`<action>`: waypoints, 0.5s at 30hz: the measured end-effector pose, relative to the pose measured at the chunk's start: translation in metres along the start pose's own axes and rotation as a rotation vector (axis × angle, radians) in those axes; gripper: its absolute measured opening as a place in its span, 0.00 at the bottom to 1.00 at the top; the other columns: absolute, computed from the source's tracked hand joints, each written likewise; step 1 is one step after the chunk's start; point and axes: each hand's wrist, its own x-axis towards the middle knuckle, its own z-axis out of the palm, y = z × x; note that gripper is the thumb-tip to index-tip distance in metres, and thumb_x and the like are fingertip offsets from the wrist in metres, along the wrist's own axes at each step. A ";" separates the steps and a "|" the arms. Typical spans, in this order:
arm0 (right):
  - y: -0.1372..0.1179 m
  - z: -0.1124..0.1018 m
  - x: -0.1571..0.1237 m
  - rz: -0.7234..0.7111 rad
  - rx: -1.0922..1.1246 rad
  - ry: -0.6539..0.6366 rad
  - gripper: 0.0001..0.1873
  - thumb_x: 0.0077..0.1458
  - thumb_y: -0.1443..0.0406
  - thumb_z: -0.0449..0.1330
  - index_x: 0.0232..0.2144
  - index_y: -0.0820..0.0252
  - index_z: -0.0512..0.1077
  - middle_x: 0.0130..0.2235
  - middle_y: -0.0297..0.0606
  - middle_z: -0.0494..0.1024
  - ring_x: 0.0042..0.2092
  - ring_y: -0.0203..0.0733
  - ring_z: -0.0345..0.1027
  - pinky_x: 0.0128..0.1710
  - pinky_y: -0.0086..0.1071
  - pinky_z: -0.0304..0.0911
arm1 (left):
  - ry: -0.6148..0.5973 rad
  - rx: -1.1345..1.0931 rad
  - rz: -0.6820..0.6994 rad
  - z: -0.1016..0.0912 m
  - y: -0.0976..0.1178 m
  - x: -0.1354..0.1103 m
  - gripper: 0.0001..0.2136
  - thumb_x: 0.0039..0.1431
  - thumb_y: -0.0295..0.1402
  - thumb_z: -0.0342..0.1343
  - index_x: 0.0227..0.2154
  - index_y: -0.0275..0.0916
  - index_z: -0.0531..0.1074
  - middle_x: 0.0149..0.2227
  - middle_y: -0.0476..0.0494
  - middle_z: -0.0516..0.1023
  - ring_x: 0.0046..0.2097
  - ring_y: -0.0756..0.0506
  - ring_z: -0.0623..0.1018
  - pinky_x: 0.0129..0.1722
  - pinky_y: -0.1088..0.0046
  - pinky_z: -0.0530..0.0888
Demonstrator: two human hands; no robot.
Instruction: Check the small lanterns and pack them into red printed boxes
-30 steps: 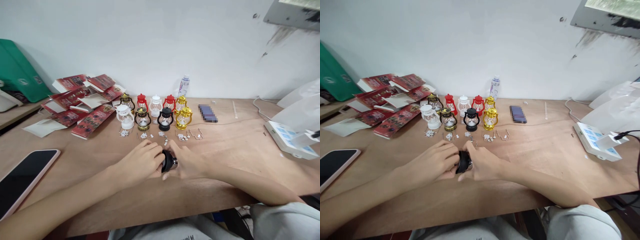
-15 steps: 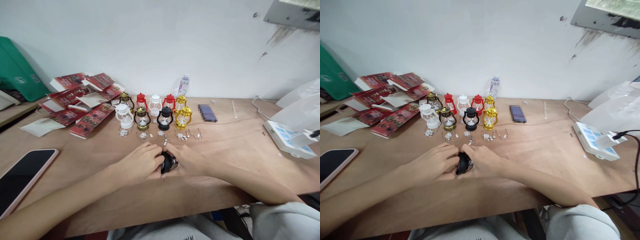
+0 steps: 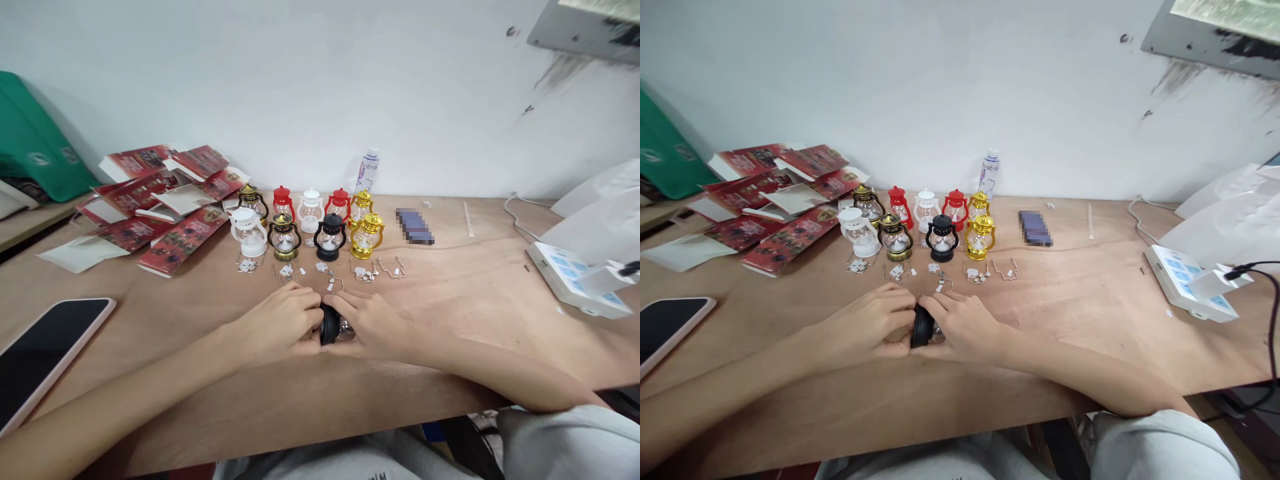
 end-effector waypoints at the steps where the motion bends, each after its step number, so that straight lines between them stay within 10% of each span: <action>1: 0.000 0.000 0.000 -0.007 0.002 0.003 0.20 0.57 0.53 0.57 0.43 0.63 0.66 0.38 0.47 0.78 0.39 0.50 0.74 0.32 0.37 0.65 | 0.001 -0.014 -0.002 0.000 0.000 0.000 0.11 0.61 0.34 0.53 0.25 0.36 0.72 0.28 0.46 0.73 0.33 0.46 0.71 0.36 0.69 0.65; 15: -0.001 0.002 -0.004 -0.045 -0.004 0.045 0.22 0.57 0.52 0.57 0.42 0.66 0.67 0.35 0.47 0.78 0.35 0.50 0.73 0.30 0.37 0.65 | 0.021 0.044 0.041 -0.003 0.004 0.000 0.09 0.57 0.30 0.54 0.22 0.35 0.70 0.25 0.47 0.71 0.30 0.47 0.70 0.30 0.72 0.65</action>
